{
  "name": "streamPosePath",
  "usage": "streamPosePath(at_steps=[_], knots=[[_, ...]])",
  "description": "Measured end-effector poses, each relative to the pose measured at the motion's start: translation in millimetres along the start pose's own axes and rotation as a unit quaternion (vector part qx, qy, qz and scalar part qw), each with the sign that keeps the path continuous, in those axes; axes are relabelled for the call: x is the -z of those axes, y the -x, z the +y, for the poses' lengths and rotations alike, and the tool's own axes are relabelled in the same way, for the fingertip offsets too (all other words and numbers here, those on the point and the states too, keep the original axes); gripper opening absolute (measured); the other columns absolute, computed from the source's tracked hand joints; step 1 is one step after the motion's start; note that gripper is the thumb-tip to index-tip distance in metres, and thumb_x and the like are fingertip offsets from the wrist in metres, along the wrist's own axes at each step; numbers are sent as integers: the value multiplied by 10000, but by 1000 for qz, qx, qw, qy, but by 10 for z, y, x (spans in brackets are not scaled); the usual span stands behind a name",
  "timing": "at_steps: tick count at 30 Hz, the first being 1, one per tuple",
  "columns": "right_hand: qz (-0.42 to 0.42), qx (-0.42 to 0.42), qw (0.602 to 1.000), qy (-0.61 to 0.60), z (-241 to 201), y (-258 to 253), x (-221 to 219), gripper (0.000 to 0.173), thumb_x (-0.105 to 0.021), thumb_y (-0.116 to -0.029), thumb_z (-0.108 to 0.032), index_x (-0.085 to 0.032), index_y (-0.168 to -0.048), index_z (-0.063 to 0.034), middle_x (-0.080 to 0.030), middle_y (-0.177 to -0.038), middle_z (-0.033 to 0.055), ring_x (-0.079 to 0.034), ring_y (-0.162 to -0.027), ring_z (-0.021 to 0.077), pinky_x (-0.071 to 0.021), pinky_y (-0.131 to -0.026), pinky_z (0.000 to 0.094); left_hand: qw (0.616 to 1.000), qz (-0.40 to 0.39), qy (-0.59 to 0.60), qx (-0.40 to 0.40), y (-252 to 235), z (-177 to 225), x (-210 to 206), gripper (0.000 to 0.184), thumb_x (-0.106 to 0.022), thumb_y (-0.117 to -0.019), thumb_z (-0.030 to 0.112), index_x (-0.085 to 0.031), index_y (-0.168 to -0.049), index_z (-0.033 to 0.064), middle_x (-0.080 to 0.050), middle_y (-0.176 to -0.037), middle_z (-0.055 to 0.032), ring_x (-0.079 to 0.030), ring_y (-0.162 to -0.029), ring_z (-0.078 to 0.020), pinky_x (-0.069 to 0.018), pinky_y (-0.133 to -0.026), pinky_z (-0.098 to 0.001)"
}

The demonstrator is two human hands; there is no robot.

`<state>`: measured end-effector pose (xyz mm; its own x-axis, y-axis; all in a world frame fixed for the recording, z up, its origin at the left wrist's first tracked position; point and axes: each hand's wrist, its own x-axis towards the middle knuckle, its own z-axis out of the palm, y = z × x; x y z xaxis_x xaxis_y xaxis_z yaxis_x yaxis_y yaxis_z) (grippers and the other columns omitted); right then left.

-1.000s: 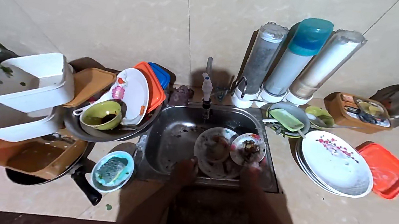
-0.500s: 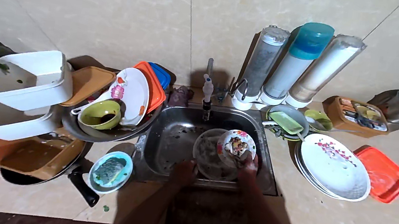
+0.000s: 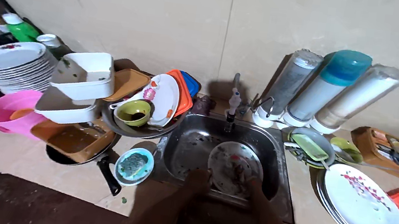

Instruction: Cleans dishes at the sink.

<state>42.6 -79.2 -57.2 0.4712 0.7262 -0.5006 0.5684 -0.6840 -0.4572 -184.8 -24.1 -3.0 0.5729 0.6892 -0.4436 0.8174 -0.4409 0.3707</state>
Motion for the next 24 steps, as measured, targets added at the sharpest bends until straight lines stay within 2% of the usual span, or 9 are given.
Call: streamPosePath(at_steps=[3, 5, 6, 9, 12, 15, 18, 21, 24], knots=[[-52, 56, 993, 86, -117, -23, -35, 522, -522, -1064, -249, -435, -1510, 8, -458, -1525, 262, -432, -1431, 400, -342, -1179, 550, 1000, 11, 3, -10, -12, -24, -16, 375, -421, -1075, 292, -635, -1289, 70, -680, -1226, -193, -652, -1178, -362, -510, -989, -565], [-85, 75, 988, 105, -51, -92, -97, 505, -547, -1047, -191, -450, -1495, 20, -474, -1508, 268, -448, -1416, 404, -351, -1175, 543, 1000, 10, 1, -14, -12, -24, -24, 381, -425, -1073, 299, -629, -1306, 77, -675, -1247, -188, -641, -1201, -363, -504, -1001, -574], [-98, 66, 986, 118, 18, -176, -154, 481, -581, -1023, -198, -510, -1438, 35, -517, -1464, 266, -483, -1382, 397, -377, -1157, 535, 1000, 11, 5, -16, -9, -23, -30, 387, -434, -1071, 300, -625, -1321, 75, -671, -1262, -193, -634, -1212, -372, -498, -1008, -587], [-104, 14, 983, 153, 5, -196, -184, 474, -559, -1038, -246, -530, -1420, 32, -517, -1473, 255, -479, -1398, 384, -384, -1159, 526, 1000, 13, 5, -13, -9, -21, -36, 378, -448, -1066, 298, -626, -1318, 79, -671, -1264, -187, -633, -1210, -379, -496, -1006, -596], [-12, -27, 999, 39, -33, -93, -186, 531, -541, -1047, -208, -420, -1482, 71, -476, -1486, 300, -467, -1400, 413, -394, -1152, 535, 1000, 17, 3, -19, -8, -28, -30, 385, -432, -1073, 292, -628, -1308, 59, -672, -1264, -193, -632, -1214, -376, -485, -1027, -581], [110, 5, 993, -45, -57, -44, -98, 517, -520, -1066, -231, -429, -1497, 42, -490, -1481, 294, -486, -1385, 420, -390, -1151, 543, 999, 38, -1, -26, -22, -62, -66, 402, -414, -1082, 297, -635, -1306, 47, -678, -1254, -199, -634, -1216, -371, -479, -1040, -569], [254, 119, 953, -116, -78, 119, -71, 417, -563, -1039, -165, -534, -1378, 76, -632, -1278, 305, -624, -1202, 435, -477, -1044, 567, 998, 46, -6, -36, -11, -96, -98, 415, -410, -1082, 311, -627, -1317, 46, -675, -1257, -198, -632, -1216, -370, -475, -1044, -568], [318, 239, 906, -144, -1, 168, -81, 269, -642, -948, -35, -622, -1128, 164, -644, -1142, 329, -637, -1109, 432, -504, -1000, 526, 999, 33, 8, -29, 45, -75, -27, 410, -427, -1082, 305, -624, -1324, 39, -664, -1272, -213, -622, -1228, -388, -470, -1049, -574], [318, 239, 908, -134, 89, 177, -53, 273, -611, -953, 5, -620, -1176, 163, -660, -1141, 337, -661, -1086, 446, -518, -992, 531, 998, 37, 35, -34, 60, -91, 33, 396, -430, -1089, 297, -637, -1299, 33, -669, -1255, -214, -629, -1216, -378, -477, -1044, -559]])
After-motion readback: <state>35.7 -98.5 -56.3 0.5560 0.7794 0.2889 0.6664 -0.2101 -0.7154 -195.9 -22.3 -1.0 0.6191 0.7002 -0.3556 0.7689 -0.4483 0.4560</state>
